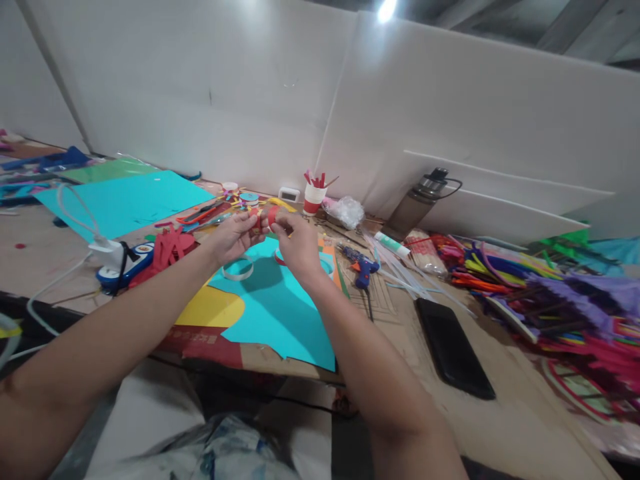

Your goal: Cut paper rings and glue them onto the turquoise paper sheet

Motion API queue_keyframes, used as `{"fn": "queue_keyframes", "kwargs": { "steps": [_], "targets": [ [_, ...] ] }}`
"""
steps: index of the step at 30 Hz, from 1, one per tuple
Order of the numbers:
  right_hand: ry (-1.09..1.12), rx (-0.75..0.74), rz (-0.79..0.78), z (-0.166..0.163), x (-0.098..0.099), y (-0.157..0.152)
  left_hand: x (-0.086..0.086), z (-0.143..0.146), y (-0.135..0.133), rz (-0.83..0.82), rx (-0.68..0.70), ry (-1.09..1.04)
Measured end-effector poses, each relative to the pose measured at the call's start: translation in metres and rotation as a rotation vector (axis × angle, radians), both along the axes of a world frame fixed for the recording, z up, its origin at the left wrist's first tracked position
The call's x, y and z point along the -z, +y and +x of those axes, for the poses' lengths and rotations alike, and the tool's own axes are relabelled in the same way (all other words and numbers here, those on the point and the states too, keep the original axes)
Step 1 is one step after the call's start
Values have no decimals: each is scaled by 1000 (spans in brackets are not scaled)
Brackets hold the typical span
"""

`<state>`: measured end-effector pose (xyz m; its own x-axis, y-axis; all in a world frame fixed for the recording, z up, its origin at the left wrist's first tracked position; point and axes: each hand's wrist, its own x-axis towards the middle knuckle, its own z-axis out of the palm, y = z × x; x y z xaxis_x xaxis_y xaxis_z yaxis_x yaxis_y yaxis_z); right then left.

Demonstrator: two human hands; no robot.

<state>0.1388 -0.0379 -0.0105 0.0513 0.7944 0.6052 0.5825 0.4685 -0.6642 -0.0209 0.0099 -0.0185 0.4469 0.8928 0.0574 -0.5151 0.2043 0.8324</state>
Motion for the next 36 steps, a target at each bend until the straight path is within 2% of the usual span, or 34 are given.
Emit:
{"fn": "queue_keyframes", "kwargs": {
  "steps": [4, 9, 13, 15, 22, 26, 30, 33, 36],
  "targets": [
    [118, -24, -34, 4, 2, 3, 0, -3, 1, 35, 42, 6],
    [216, 74, -90, 10, 8, 10, -4, -1, -4, 42, 19, -10],
    [413, 43, -211, 14, 13, 16, -5, 0, -7, 124, 43, 10],
    [430, 25, -219, 15, 15, 18, -4, 0, -8, 159, 69, 28],
    [224, 41, -198, 16, 17, 19, -1, 1, -10, 198, 173, 79],
    [100, 134, -176, 16, 13, 13, 0, 2, -9, 195, 45, 177],
    [-197, 262, -95, 17, 9, 6, 3, 4, -9, 208, -97, 276],
    [-362, 291, -73, 18, 9, 5, 3, 8, -11, 209, -141, 318],
    [-376, 307, -51, 19, 11, 7, 3, 10, -12, 211, -145, 333]
  ]
}}
